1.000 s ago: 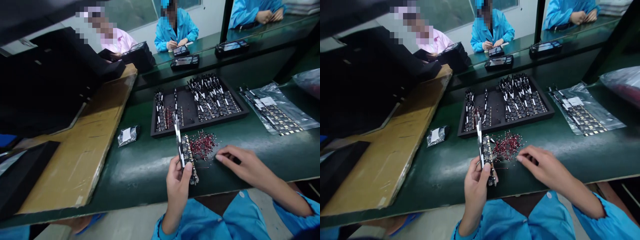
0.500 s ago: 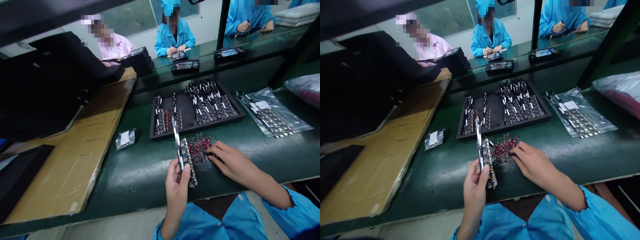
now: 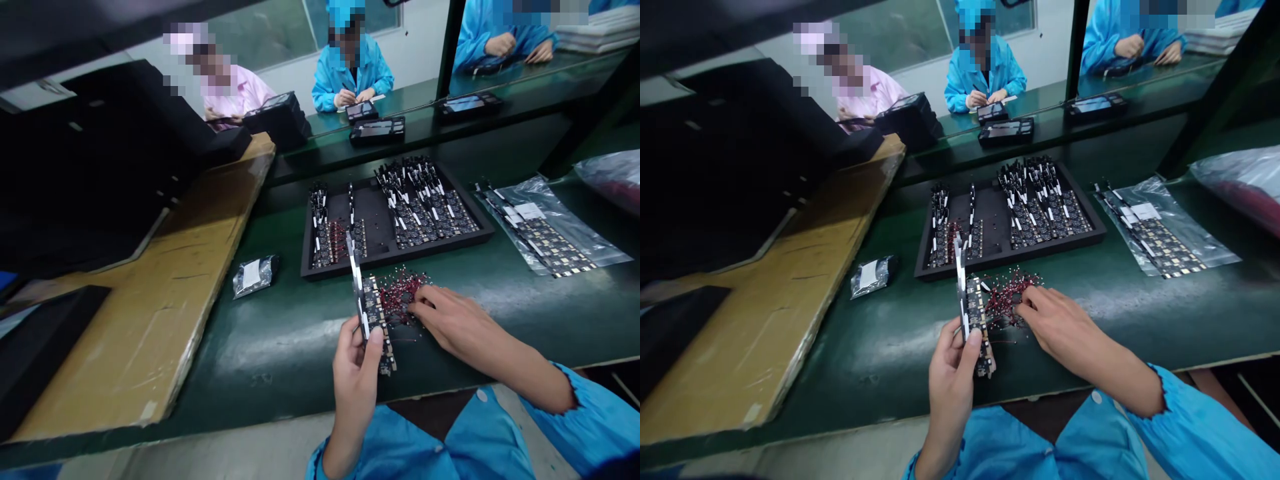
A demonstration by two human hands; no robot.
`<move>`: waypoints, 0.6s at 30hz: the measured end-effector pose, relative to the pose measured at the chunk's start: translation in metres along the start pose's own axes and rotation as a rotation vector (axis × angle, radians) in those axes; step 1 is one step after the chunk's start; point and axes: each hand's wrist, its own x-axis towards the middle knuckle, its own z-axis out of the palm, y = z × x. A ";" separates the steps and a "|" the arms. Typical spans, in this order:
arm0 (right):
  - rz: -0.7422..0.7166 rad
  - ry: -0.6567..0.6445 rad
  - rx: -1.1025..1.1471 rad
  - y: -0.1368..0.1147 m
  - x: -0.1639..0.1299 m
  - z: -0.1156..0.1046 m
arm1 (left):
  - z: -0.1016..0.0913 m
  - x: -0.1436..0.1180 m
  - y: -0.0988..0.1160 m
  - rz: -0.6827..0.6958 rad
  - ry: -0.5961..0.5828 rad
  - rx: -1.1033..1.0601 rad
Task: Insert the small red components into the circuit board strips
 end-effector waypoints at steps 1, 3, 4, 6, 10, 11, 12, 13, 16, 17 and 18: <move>0.001 0.018 0.015 0.001 -0.001 0.000 | 0.001 0.000 0.000 0.030 0.031 0.014; 0.007 0.076 0.083 0.004 -0.004 0.000 | 0.002 0.000 0.001 0.094 0.098 0.044; 0.019 0.115 0.137 0.005 -0.005 0.000 | 0.003 0.000 0.002 0.098 0.097 0.046; 0.049 0.195 0.266 0.007 -0.009 0.000 | 0.004 -0.001 0.002 0.097 0.090 0.036; 0.096 0.311 0.451 0.009 -0.014 -0.002 | 0.004 -0.003 0.005 0.114 0.051 0.021; 0.117 0.329 0.464 0.008 -0.015 -0.003 | 0.004 -0.003 0.005 0.124 0.035 0.021; 0.146 0.342 0.468 0.008 -0.015 -0.003 | 0.004 -0.004 0.006 0.132 0.021 0.019; 0.177 0.348 0.470 0.009 -0.015 -0.003 | 0.005 -0.004 0.007 0.136 0.008 0.013; 0.276 0.337 0.472 0.010 -0.016 -0.004 | 0.006 -0.003 0.007 0.108 -0.016 -0.033; 0.299 0.322 0.470 0.011 -0.015 -0.004 | 0.007 -0.003 0.007 0.095 -0.018 -0.054; 0.314 0.308 0.468 0.012 -0.015 -0.004 | 0.008 -0.002 0.007 0.089 -0.017 -0.074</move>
